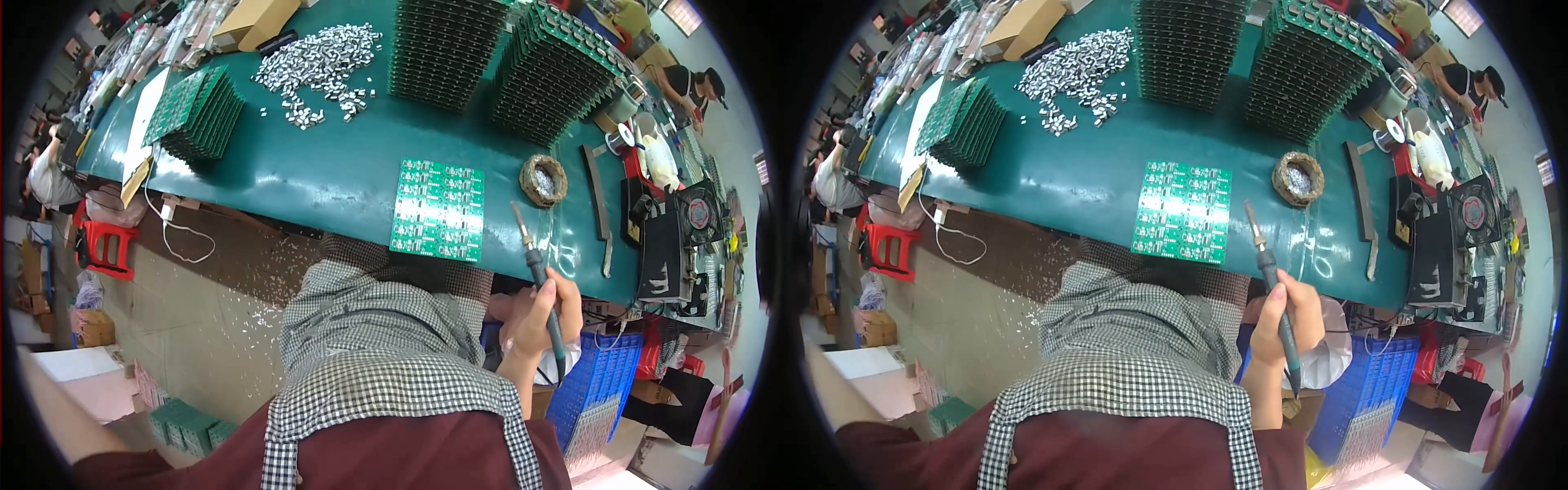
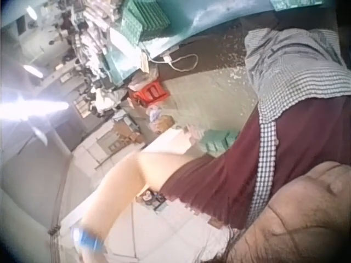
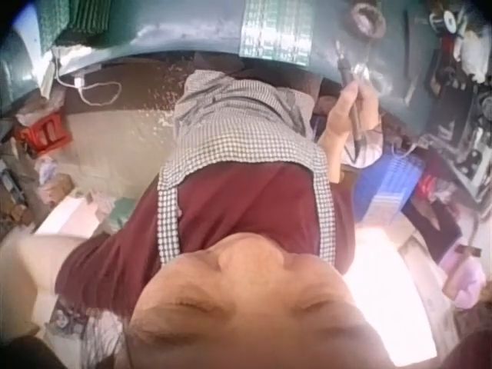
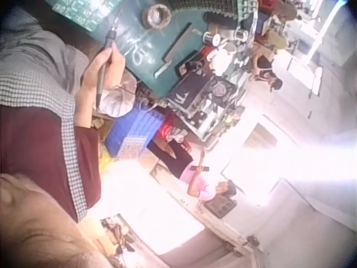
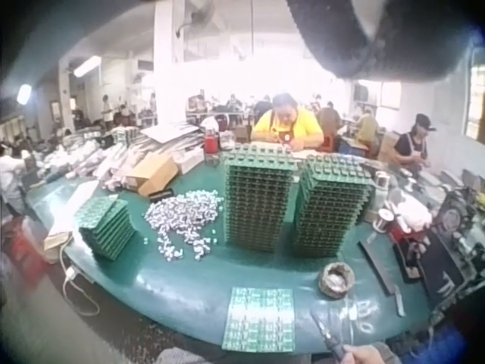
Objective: The person turns a circuit board panel, solders electronic components onto it using a soldering iron, and places the board aside.
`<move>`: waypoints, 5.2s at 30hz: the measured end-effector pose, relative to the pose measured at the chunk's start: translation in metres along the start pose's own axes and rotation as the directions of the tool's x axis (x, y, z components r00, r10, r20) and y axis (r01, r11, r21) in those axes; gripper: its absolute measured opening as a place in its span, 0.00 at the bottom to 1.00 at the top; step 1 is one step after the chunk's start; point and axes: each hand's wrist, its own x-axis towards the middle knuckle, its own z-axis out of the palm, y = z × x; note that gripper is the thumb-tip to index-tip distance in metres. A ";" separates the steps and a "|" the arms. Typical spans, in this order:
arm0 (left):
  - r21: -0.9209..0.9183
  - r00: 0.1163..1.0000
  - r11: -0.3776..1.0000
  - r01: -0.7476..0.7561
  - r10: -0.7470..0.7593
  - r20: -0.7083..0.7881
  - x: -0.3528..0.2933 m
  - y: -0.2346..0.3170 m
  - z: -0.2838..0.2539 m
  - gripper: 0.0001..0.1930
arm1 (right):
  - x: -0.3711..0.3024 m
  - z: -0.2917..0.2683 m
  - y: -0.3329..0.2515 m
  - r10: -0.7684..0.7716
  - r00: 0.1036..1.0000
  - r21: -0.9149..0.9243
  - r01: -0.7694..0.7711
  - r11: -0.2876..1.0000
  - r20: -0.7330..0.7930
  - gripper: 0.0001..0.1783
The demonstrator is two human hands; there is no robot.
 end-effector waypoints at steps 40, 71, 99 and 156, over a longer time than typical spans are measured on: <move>0.441 0.739 0.888 0.132 -0.384 0.553 -0.152 -0.181 0.293 0.08 | 0.020 0.081 0.035 -0.044 0.841 0.095 -0.008 0.995 0.539 0.09; 0.416 0.677 0.876 0.242 -0.460 0.575 -0.142 -0.173 0.284 0.08 | 0.013 0.069 0.027 -0.049 0.842 0.079 0.008 0.997 0.537 0.09; 0.412 0.641 0.890 0.197 -0.435 0.632 -0.154 -0.164 0.282 0.08 | 0.002 0.060 0.020 -0.076 0.811 0.060 0.050 0.997 0.579 0.09; 0.335 0.659 0.898 0.286 -0.438 0.612 -0.172 -0.146 0.261 0.11 | -0.014 0.040 0.009 -0.131 0.835 0.081 0.104 0.991 0.534 0.08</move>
